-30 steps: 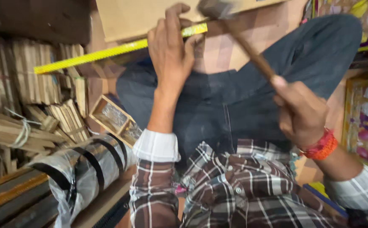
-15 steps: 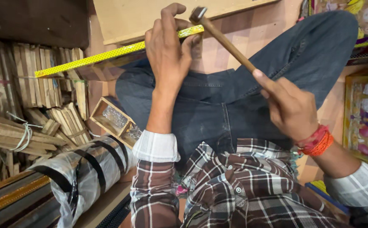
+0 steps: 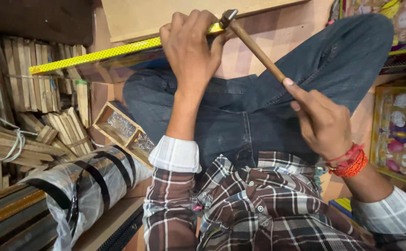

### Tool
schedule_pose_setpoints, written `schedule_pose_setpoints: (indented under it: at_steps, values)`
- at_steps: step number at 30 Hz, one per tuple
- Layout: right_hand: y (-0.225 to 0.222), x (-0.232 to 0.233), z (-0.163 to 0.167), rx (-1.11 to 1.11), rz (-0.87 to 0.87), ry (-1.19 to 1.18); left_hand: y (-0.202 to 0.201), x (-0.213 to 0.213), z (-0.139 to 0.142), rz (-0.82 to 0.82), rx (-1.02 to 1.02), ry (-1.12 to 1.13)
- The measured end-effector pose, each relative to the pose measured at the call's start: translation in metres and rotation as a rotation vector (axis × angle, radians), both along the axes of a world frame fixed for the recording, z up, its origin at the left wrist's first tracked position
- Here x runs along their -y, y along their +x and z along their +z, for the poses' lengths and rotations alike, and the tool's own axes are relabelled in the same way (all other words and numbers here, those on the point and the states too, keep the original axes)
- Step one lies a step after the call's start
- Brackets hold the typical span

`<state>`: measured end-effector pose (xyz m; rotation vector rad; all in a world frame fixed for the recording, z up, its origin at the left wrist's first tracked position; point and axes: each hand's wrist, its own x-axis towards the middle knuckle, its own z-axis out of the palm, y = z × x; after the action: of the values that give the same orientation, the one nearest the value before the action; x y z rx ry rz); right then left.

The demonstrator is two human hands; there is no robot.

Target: The person sits on the floor and assembles picture frames by attaching decorative corner pieces to the frame edges using a hammer. They handle multiple frames, including yellow and blue ones, and repeatedly hammer small corner pieces into place.

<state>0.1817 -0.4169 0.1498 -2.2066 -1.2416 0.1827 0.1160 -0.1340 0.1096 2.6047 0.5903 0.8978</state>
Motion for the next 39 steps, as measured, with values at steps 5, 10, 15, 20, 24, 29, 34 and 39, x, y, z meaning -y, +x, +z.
schedule_pose_setpoints:
  at_steps: [5, 10, 15, 20, 24, 29, 34, 39]
  values:
    - [-0.002, 0.008, -0.011, -0.207, 0.009, 0.11, -0.002, 0.0, -0.004, -0.019, -0.005, -0.007]
    - [-0.005, 0.013, -0.013, -0.87, -0.188, 0.215, -0.003, 0.0, 0.018, -0.056, 0.038, 0.025]
    - [-0.009, -0.002, 0.021, -0.899, -0.159, 0.457, -0.04, -0.01, 0.07, -0.052, 0.257, -0.083]
    - [0.002, -0.045, 0.081, -0.3, 0.168, 0.441, -0.066, -0.041, 0.077, -0.137, 0.843, -0.818]
    - [0.003, -0.101, 0.111, 0.185, 0.292, 0.305, -0.054, -0.058, 0.033, -0.261, 0.994, -0.919]
    - [0.0, -0.191, 0.107, 0.432, 0.462, 0.386, -0.063, -0.066, 0.004, -0.359, 1.001, -1.122]
    - [-0.015, -0.236, 0.091, 0.455, 0.442, 0.389, -0.076, -0.092, 0.013, -0.432, 0.766, -1.315]
    - [-0.018, -0.247, 0.086, 0.435, 0.442, 0.376, -0.125, -0.123, -0.013, -0.152, 0.394, -0.766]
